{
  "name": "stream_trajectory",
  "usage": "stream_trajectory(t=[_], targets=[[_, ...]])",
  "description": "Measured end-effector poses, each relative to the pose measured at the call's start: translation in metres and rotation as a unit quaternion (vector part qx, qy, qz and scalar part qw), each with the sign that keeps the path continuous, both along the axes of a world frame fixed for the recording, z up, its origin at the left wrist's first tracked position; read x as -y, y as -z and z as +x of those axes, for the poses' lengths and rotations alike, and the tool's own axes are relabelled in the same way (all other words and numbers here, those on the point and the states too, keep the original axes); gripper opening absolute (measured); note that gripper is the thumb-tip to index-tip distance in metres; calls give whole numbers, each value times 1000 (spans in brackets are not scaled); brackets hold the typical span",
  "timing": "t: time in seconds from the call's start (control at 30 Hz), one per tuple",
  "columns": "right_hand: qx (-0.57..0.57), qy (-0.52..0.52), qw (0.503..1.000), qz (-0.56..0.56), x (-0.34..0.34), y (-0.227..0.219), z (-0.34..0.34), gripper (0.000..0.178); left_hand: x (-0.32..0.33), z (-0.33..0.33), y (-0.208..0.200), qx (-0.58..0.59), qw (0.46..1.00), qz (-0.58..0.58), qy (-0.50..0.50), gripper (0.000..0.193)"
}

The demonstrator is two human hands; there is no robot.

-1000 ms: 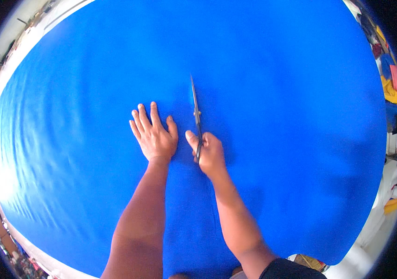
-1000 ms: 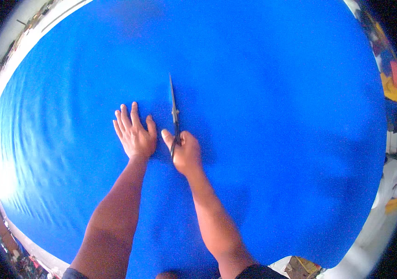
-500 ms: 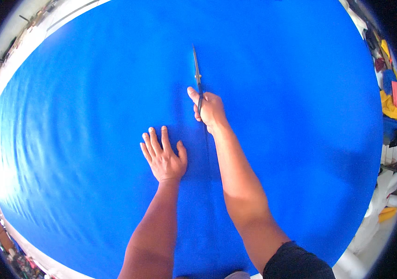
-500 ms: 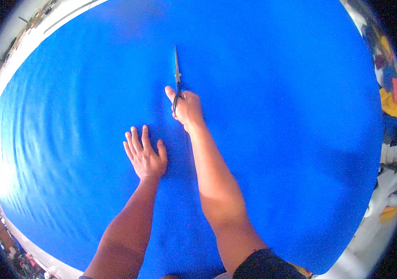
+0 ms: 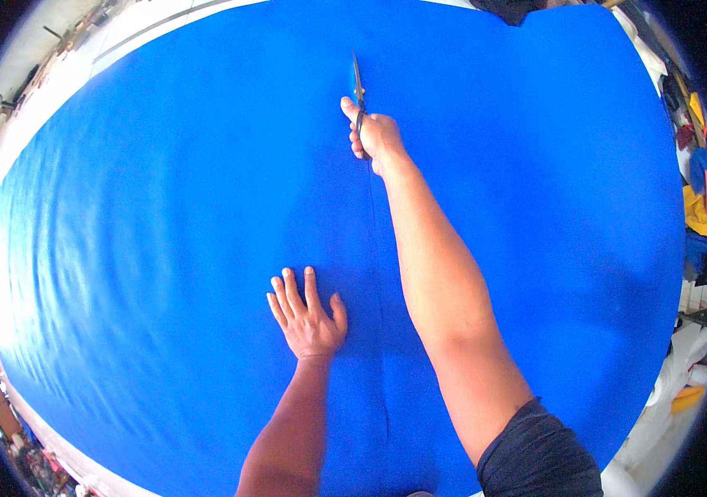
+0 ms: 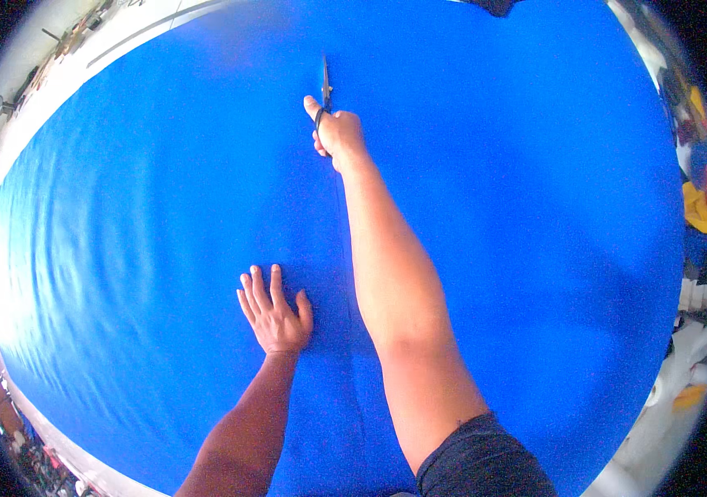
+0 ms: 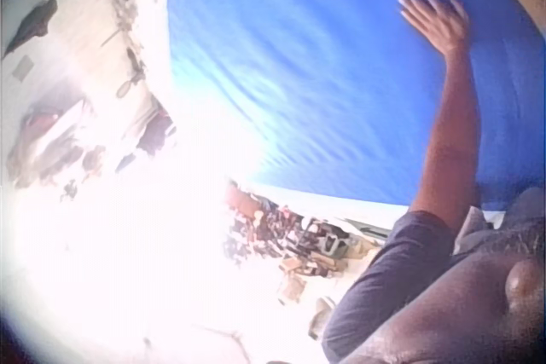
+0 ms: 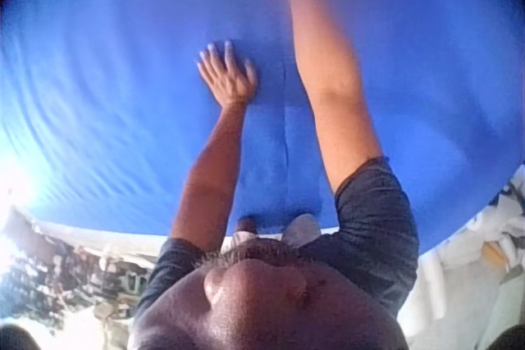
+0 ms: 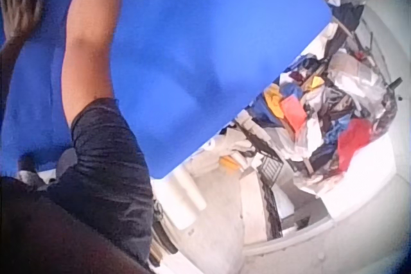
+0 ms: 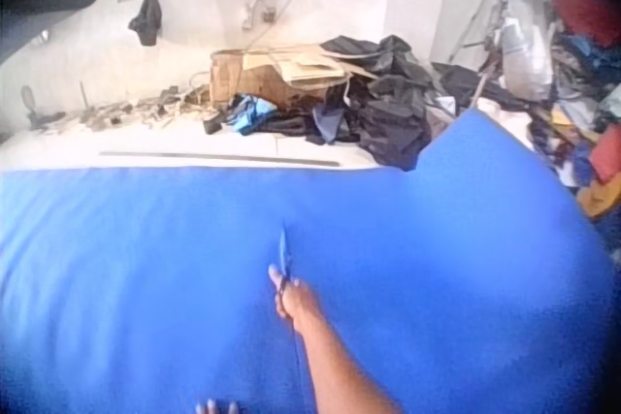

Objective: The person cuts a large blue textile on the floor using shears, then picks up and adjusts the fabric while kneeling, placing a weight on it.

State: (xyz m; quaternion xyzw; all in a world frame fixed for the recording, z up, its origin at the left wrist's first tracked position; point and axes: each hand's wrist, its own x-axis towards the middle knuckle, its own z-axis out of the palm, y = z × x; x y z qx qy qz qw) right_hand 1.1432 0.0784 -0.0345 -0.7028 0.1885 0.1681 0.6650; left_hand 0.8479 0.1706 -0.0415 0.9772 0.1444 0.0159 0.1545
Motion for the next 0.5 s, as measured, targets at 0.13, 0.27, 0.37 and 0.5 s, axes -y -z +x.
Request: stream_trajectory(t=[0.13,0.27,0.37,0.5], targets=[[7,-22,1000,-3,-5,8,3,49,-6,2,3,-12,1000,-2,-2,60],[-12,-16,1000,-2,-11,15,10,49,-10,-1,6,-23,1000,-6,-2,60],[2,-20,1000,-2,-11,20,40,50,-9,-2,12,-24,1000,-10,5,60],[-13,-2,1000,18,-19,37,89,48,-13,-5,28,-17,1000,-12,11,60]])
